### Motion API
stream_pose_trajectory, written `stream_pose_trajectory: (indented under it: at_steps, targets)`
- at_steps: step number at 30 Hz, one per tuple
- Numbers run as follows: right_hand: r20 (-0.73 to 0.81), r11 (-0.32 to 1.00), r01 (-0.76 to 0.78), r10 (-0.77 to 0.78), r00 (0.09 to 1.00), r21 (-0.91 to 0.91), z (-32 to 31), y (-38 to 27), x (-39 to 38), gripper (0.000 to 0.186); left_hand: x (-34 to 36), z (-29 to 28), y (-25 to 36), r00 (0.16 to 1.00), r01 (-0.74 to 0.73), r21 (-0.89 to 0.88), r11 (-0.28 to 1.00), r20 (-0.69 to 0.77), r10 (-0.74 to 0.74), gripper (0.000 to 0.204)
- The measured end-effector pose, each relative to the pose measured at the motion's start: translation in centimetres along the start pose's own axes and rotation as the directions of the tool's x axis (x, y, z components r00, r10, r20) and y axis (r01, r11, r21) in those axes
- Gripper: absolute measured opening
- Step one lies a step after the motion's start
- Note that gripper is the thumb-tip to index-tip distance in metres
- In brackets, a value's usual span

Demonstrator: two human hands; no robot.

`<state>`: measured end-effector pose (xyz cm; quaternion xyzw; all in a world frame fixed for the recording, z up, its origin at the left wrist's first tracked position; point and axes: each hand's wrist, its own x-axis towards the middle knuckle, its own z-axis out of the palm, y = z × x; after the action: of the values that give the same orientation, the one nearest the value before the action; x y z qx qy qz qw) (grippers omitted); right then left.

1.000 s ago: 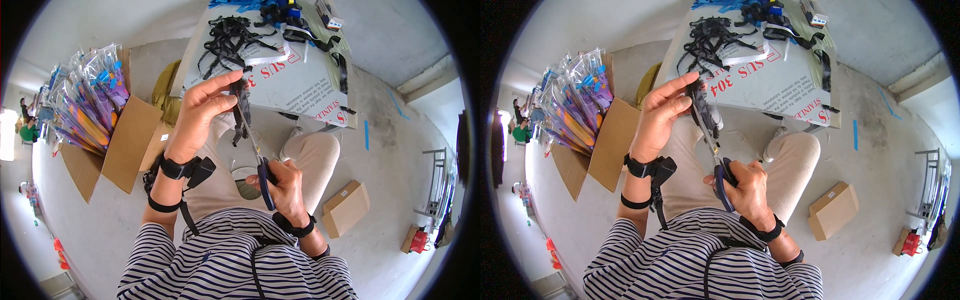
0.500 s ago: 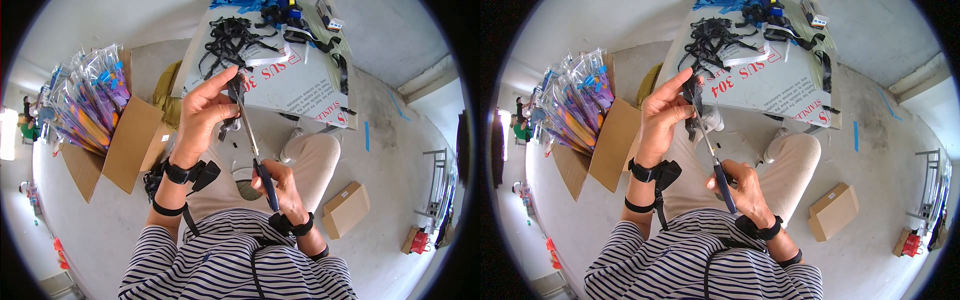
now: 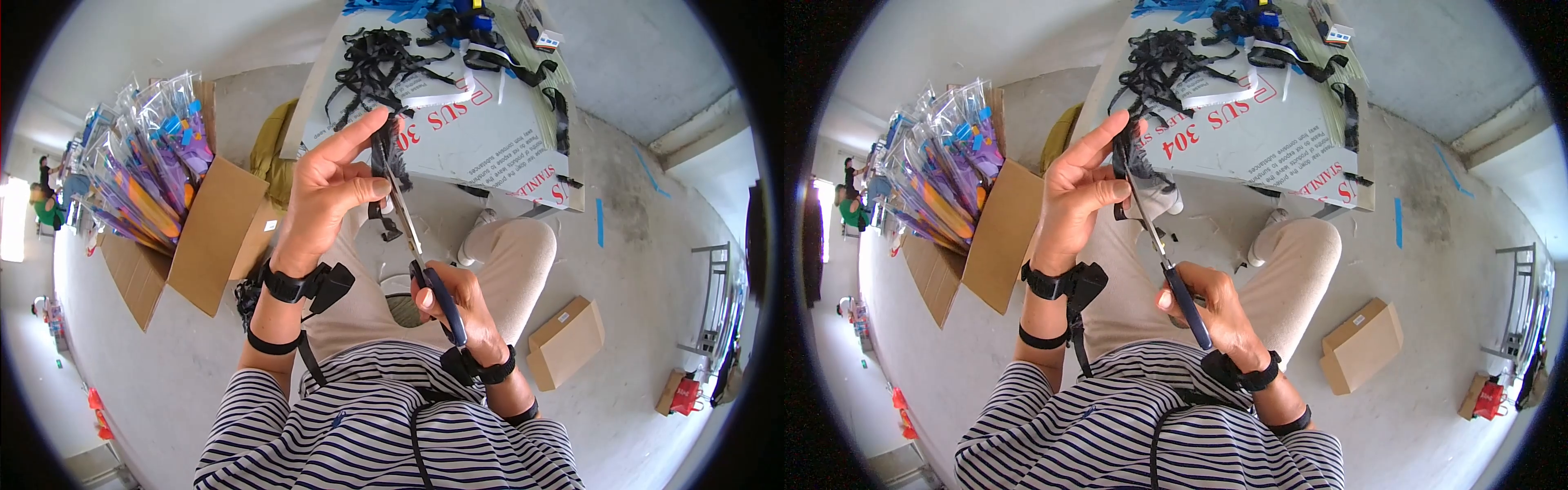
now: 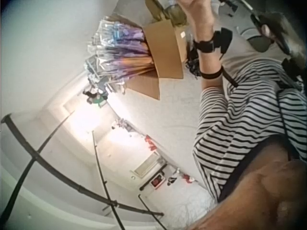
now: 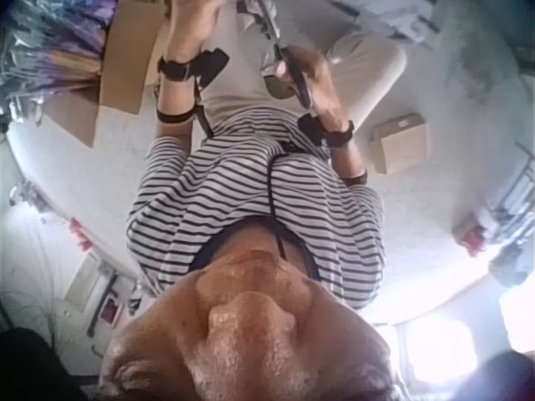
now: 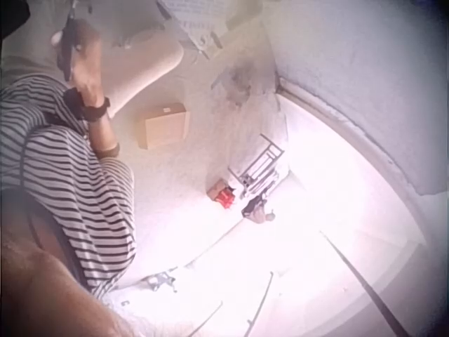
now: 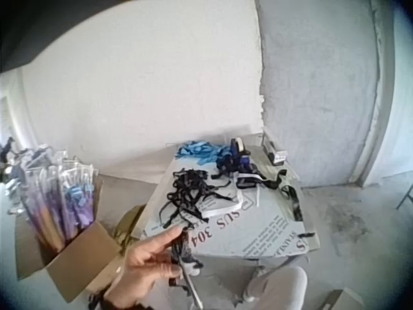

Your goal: Trimming excess material and loose threads from black nylon straps using a pair of scissors.

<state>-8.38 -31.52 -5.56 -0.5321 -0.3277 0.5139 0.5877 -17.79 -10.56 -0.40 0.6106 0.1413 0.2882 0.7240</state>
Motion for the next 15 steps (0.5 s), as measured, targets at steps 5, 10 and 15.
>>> stream_pose_trajectory:
  at_steps: [5,10,15]
  targets:
    - [-0.037,0.999,0.046,-0.045,0.998,0.024,0.9,0.1,0.4,0.049,-0.2,0.4,-0.1,1.000,-0.016,0.019,1.000,0.015,0.016,0.076]
    - [-0.135,0.997,0.061,-0.067,0.989,-0.046,1.4,0.5,0.7,0.051,-0.3,0.5,-0.3,1.000,0.014,-0.014,1.000,0.013,-0.014,0.078]
    - [-0.160,0.998,0.035,-0.044,0.986,-0.058,1.5,0.4,0.4,0.049,-0.6,1.1,0.0,0.999,0.032,-0.018,0.999,-0.006,-0.032,0.080]
